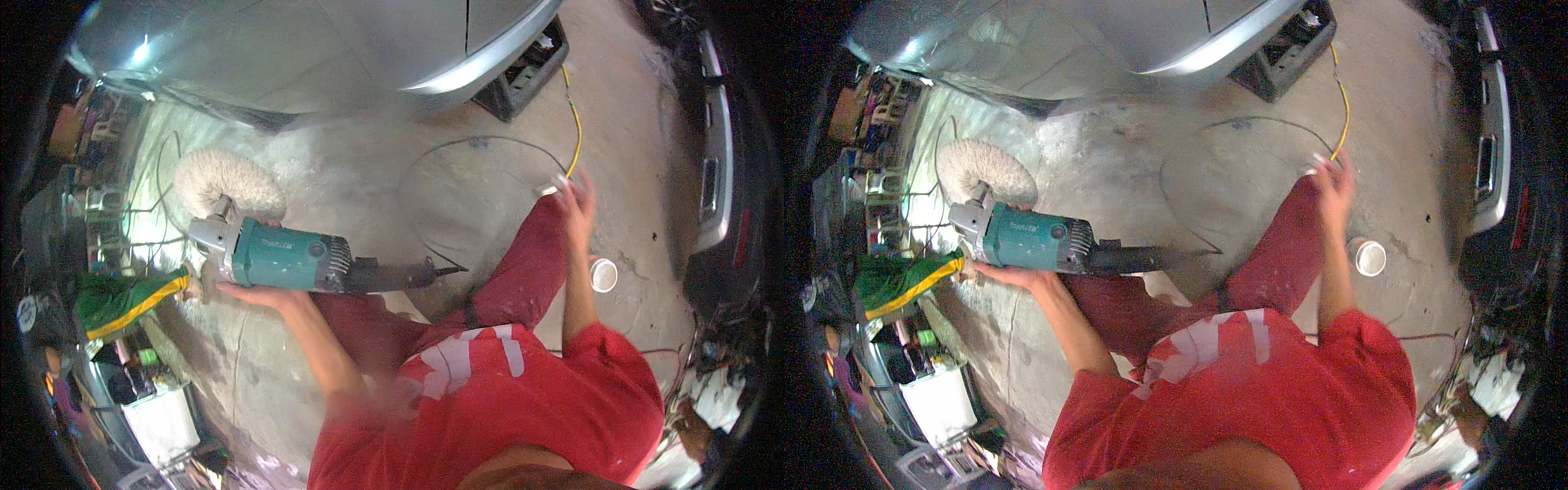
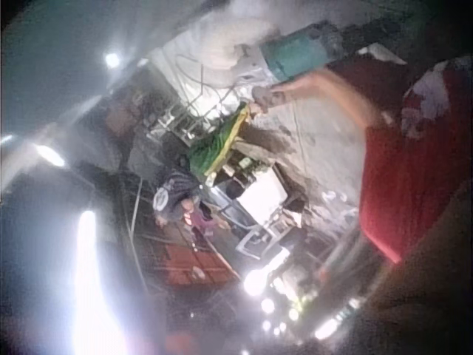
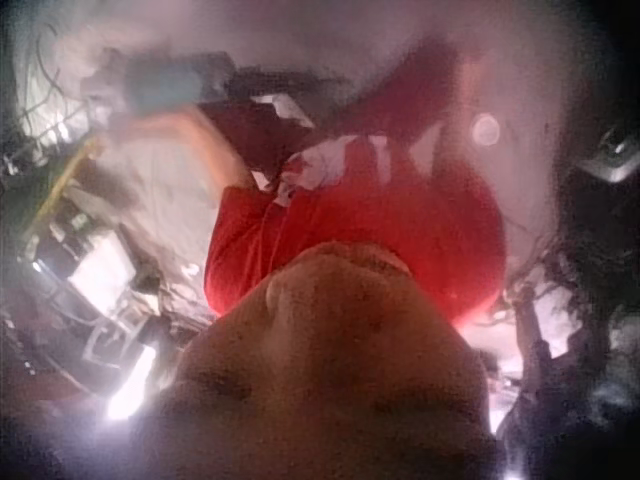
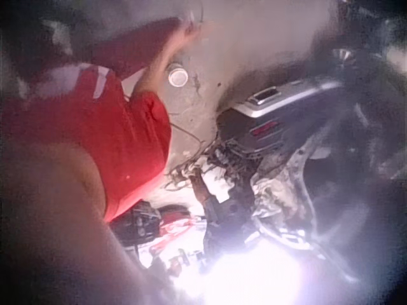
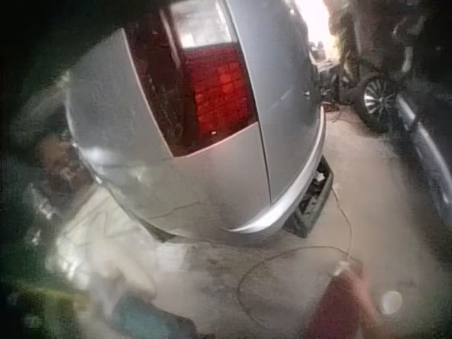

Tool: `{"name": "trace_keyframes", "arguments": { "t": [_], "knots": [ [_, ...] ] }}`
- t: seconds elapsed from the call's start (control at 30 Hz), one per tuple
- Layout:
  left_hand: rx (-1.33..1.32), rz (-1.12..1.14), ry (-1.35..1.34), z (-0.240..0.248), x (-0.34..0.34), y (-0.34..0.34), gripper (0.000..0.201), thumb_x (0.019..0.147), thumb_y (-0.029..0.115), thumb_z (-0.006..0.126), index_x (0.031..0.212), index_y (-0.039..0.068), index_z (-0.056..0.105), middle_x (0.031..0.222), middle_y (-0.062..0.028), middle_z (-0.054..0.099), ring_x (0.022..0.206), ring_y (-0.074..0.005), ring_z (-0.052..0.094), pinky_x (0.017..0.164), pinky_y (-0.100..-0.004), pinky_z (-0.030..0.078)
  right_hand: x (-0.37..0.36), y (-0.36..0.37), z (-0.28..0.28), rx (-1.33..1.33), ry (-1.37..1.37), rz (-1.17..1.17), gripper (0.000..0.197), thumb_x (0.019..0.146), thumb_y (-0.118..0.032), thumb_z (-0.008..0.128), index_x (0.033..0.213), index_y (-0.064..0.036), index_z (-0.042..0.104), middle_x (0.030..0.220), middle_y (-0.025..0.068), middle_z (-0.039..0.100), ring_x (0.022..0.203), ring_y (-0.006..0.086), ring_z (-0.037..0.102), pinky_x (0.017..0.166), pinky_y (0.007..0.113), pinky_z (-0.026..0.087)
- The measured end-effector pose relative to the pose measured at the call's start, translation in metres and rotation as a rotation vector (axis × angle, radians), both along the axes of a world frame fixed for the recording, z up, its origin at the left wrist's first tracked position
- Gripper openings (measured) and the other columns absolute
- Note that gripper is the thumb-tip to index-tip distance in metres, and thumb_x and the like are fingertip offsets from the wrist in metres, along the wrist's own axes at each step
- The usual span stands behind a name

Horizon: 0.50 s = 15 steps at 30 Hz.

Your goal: The person uses a green angle grinder equipped with a white polishing pad to buff the rear bumper and lower side panel of a silver car. The operator moves the tool in circular and sweeping motions across the vehicle's surface, occasionally pausing to wipe the area with their hand.

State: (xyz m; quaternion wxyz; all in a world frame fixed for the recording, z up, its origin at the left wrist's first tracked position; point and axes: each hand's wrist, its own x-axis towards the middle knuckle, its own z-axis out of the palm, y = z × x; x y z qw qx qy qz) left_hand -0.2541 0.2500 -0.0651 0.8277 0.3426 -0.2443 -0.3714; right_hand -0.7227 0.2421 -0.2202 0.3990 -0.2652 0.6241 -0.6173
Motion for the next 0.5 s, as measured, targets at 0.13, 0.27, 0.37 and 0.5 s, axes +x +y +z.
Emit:
{"name": "trace_keyframes", "arguments": {
  "t": [0.13,0.27,0.37,0.5],
  "knots": [
    [0.006,-0.174,0.062,-0.017,0.028,-0.033,0.094,0.081,0.077,0.036,0.138,0.003,0.038,0.12,-0.0219,0.056,0.105,-0.0386,0.057,0.091,-0.053,0.046,0.138,-0.097,0.026,-0.196,-0.8,0.152,0.07,0.095,-0.044,0.05,0.147,-0.0101,0.018,0.134,0.0211,0.042,0.125,0.0307,0.046,0.108,0.047,0.034],
    [0.154,-0.175,0.131,-0.036,0.035,-0.043,0.088,0.084,0.074,0.032,0.139,0.005,0.037,0.126,-0.0226,0.053,0.11,-0.0395,0.056,0.095,-0.0558,0.044,0.222,-0.16,0.022,-0.37,-0.937,-0.205,0.074,0.096,-0.049,0.045,0.148,-0.0133,0.006,0.138,0.0231,0.037,0.129,0.0334,0.041,0.111,0.049,0.029],
    [0.175,-0.175,0.161,-0.042,0.051,-0.055,0.087,0.085,0.073,0.032,0.14,0.005,0.037,0.126,-0.0228,0.053,0.11,-0.0399,0.055,0.095,-0.0561,0.044,0.283,-0.144,0.031,-0.437,-0.87,-0.062,0.077,0.095,-0.052,0.044,0.149,-0.0147,0.005,0.141,0.0225,0.033,0.133,0.0344,0.035,0.113,0.051,0.023],
    [0.182,-0.2,0.234,-0.046,0.06,-0.068,0.083,0.087,0.07,0.033,0.139,0.005,0.038,0.127,-0.0219,0.052,0.111,-0.0399,0.054,0.095,-0.0562,0.044,0.3,-0.139,0.024,-0.436,-0.792,-0.332,0.079,0.094,-0.055,0.043,0.149,-0.0154,0.003,0.147,0.0198,0.027,0.137,0.0349,0.029,0.114,0.053,0.019]
  ]
}}
